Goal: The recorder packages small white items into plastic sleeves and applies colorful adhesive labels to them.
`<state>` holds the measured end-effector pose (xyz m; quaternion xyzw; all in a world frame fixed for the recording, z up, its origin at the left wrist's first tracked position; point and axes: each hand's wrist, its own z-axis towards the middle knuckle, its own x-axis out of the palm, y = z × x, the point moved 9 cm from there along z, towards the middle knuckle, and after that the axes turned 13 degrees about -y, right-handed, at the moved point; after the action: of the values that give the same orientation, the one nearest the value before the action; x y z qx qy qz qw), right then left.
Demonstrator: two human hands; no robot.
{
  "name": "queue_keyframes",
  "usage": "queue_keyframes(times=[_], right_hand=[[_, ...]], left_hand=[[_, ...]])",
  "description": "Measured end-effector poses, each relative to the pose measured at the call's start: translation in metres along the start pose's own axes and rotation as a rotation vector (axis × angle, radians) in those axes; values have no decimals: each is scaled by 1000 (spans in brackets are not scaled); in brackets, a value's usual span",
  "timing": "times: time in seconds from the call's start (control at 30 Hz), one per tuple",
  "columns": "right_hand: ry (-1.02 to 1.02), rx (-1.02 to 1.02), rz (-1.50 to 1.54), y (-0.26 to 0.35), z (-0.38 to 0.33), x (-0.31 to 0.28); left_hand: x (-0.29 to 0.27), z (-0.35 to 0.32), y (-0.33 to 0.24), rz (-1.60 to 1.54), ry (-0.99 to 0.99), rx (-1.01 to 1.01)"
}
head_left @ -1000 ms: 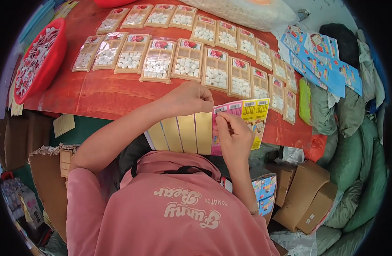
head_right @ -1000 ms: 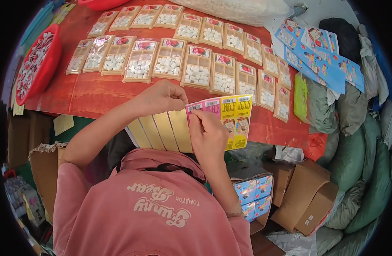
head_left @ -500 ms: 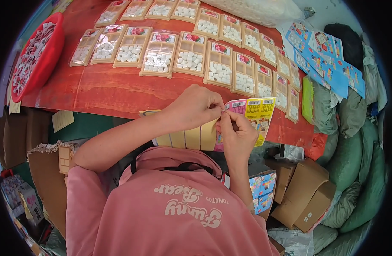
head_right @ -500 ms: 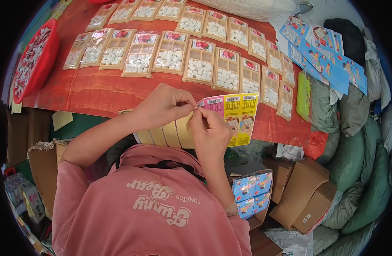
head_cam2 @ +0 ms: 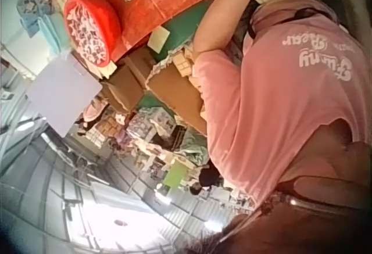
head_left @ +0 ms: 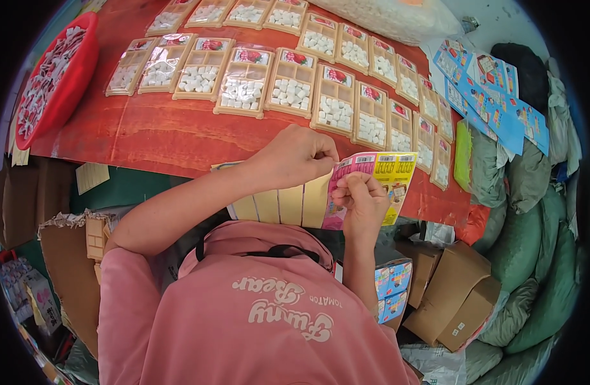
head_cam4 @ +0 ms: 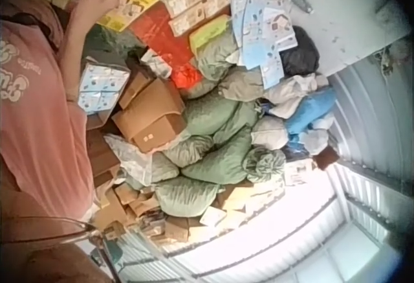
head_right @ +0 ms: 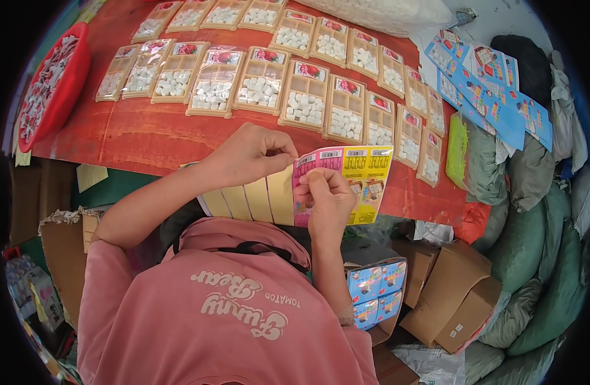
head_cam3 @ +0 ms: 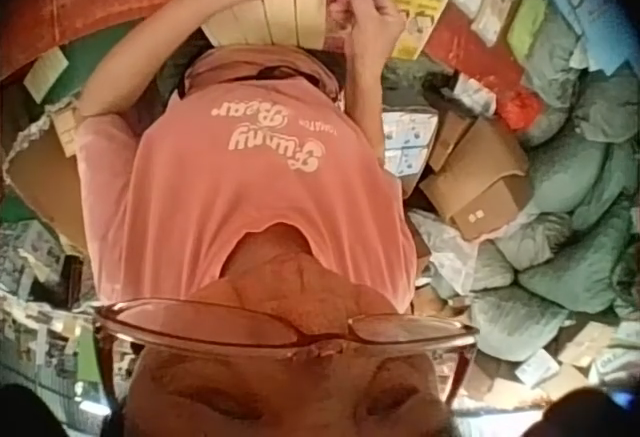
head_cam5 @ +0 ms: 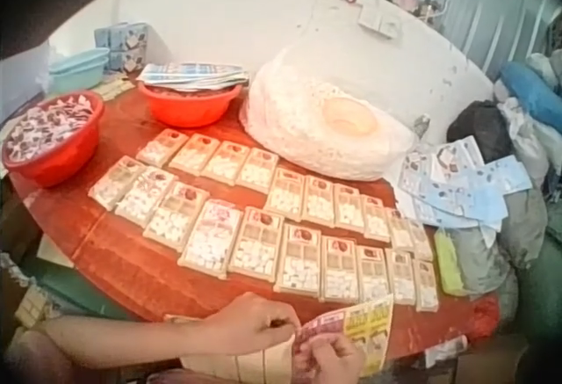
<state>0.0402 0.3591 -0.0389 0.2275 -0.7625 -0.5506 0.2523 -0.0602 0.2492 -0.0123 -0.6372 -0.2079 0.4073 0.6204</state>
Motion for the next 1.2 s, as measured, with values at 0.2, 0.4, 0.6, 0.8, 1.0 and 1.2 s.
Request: queue_keyframes(times=[0.2, 0.4, 0.6, 0.8, 1.0, 1.2], right_hand=[[-25, -372, -382, 22, -18, 15], [-72, -681, -578, 38, -25, 19], [-110, -641, -556, 32, -14, 15], [-73, -126, -180, 4, 0, 4], [305, -297, -149, 16, -16, 2], [408, -1252, -697, 83, -27, 39]], left_hand=[[2, 1, 5, 12, 30, -58], [4, -3, -3, 2, 6, 18], [6, -2, -9, 68, 10, 81], [6, 3, 8, -13, 35, -21], [4, 6, 3, 302, 63, 70], [11, 8, 15, 259, 66, 25]])
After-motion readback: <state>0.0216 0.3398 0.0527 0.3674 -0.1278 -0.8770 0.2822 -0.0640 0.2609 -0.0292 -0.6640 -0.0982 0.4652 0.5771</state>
